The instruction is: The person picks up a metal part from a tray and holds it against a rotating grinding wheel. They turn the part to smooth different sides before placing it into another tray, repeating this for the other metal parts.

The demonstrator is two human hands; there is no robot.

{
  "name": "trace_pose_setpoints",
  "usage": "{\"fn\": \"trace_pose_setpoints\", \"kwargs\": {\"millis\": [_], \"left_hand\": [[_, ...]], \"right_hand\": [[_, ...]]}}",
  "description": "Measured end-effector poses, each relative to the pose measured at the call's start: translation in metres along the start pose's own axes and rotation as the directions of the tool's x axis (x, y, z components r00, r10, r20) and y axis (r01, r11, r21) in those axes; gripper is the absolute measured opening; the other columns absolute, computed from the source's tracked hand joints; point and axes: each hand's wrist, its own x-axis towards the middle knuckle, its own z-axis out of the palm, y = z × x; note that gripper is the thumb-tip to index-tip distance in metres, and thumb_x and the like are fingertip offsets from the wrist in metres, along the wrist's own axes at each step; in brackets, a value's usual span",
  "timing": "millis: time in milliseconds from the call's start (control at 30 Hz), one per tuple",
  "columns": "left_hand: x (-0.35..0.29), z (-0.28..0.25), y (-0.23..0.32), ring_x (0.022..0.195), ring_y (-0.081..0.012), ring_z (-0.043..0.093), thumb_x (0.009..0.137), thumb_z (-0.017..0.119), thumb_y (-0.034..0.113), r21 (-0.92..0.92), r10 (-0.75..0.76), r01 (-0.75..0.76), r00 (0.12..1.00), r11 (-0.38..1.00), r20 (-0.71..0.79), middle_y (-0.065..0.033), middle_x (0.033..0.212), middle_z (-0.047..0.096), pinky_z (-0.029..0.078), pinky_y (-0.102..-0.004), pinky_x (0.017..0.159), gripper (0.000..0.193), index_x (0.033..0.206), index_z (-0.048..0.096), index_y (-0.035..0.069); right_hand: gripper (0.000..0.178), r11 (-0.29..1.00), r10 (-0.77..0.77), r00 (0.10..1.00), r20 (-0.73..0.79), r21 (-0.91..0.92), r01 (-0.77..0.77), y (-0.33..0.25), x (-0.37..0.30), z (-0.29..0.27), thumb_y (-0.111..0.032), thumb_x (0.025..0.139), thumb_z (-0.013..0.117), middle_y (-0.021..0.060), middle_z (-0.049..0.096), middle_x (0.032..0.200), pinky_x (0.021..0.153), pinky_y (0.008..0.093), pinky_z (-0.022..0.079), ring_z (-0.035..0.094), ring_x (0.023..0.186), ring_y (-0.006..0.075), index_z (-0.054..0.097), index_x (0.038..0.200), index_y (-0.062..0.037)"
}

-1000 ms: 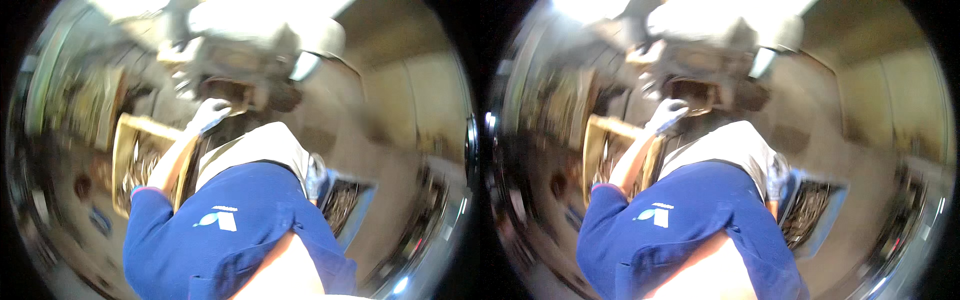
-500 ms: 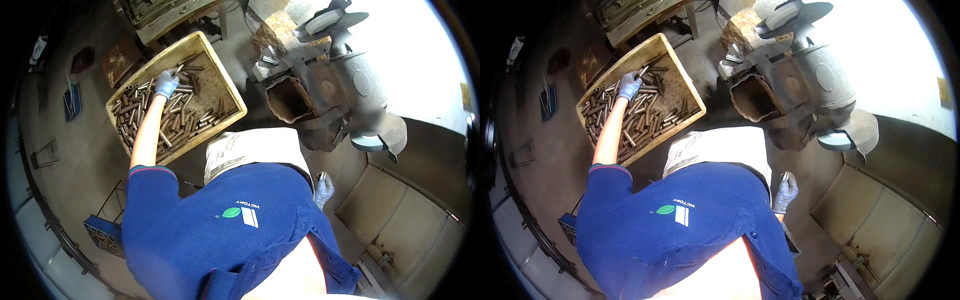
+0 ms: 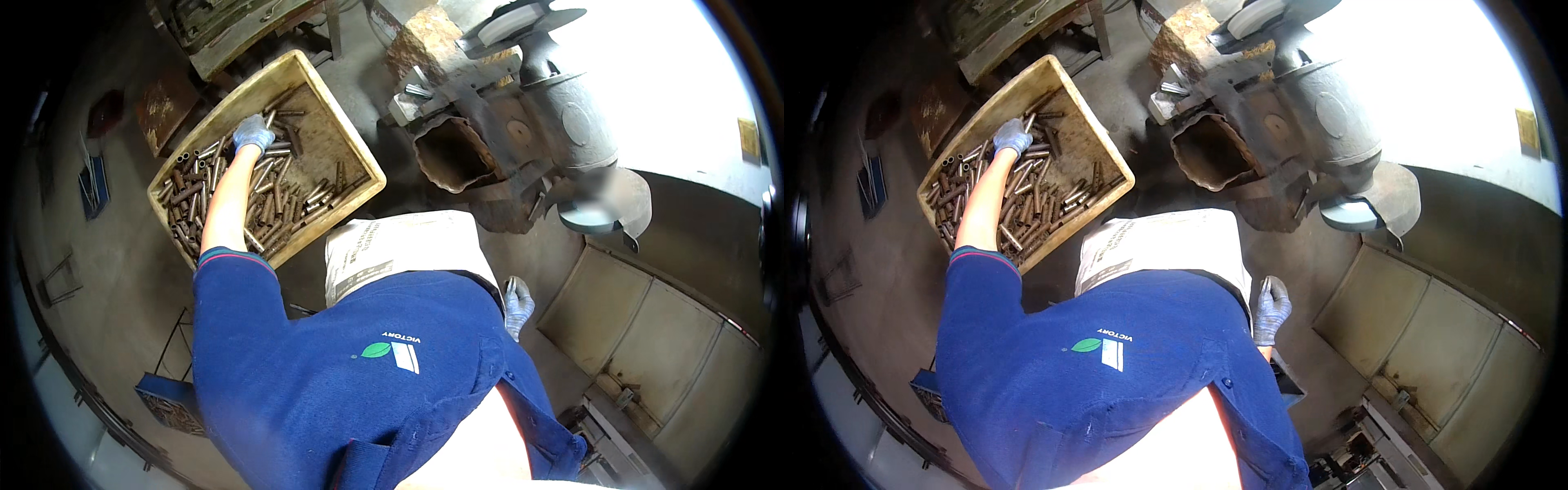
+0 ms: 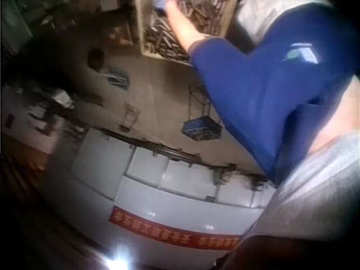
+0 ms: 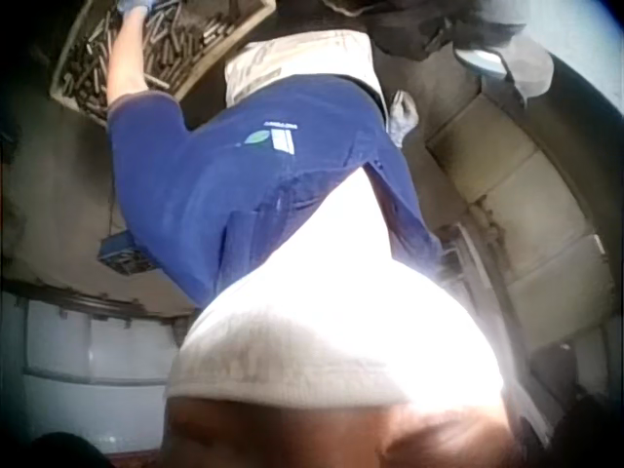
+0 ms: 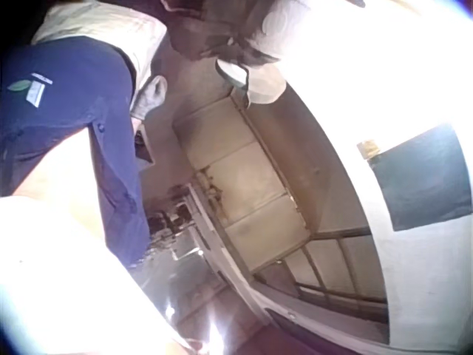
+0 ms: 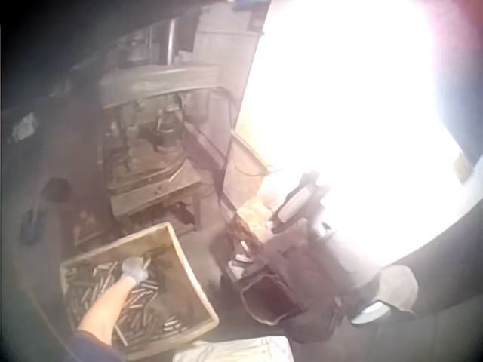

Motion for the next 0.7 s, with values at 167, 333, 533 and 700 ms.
{"fn": "trace_pose_setpoints", "kwargs": {"millis": [167,333,533,700], "left_hand": [[-0.038,-0.018,0.007,0.085,-0.0319,0.066,0.067,0.071,0.032,-0.198,-0.063,0.061,0.998,0.978,-0.004,-0.0234,0.096,0.064,0.05,-0.0417,0.078,0.036,0.084,0.069,0.001],[-0.101,-0.028,0.042,0.056,-0.0229,0.063,0.079,0.064,0.005,-0.953,0.136,0.131,0.986,-0.272,0.096,-0.0097,0.067,0.061,0.058,-0.0346,0.058,0.012,0.088,0.062,-0.003],[-0.194,-0.084,0.193,0.07,-0.0252,0.066,0.083,0.061,0.011,-0.922,0.572,0.201,0.82,-0.332,-0.027,-0.0156,0.081,0.066,0.056,-0.0337,0.07,0.018,0.09,0.061,-0.006],[-0.254,-0.09,0.286,0.077,-0.0163,0.062,0.083,0.061,0.013,-0.954,0.759,0.137,0.64,-0.267,-0.12,-0.0094,0.088,0.064,0.052,-0.0282,0.071,0.021,0.098,0.059,-0.002]], "right_hand": [[0.018,0.984,0.025,1.0,0.003,0.175,-0.025,0.018,-0.005,-0.002,-0.011,0.084,0.064,0.0104,0.068,0.091,0.078,0.0291,0.048,0.06,0.082,0.0147,0.066,0.091,0.0057],[0.015,0.984,-0.121,0.992,0.018,0.134,0.118,-0.009,-0.003,0.001,-0.008,0.081,0.064,0.0145,0.067,0.092,0.082,0.0313,0.048,0.062,0.085,0.0206,0.067,0.09,0.0036],[0.023,0.716,-0.689,0.683,0.242,0.075,0.694,-0.169,0.034,0.027,-0.008,0.075,0.067,0.0215,0.059,0.11,0.091,0.0366,0.046,0.059,0.102,0.0344,0.066,0.097,-0.0016],[0.041,0.566,-0.822,0.521,0.232,0.228,0.792,-0.221,0.047,0.043,-0.019,0.066,0.077,0.0265,0.048,0.124,0.092,0.0401,0.045,0.054,0.108,0.0397,0.064,0.102,-0.0043]]}}
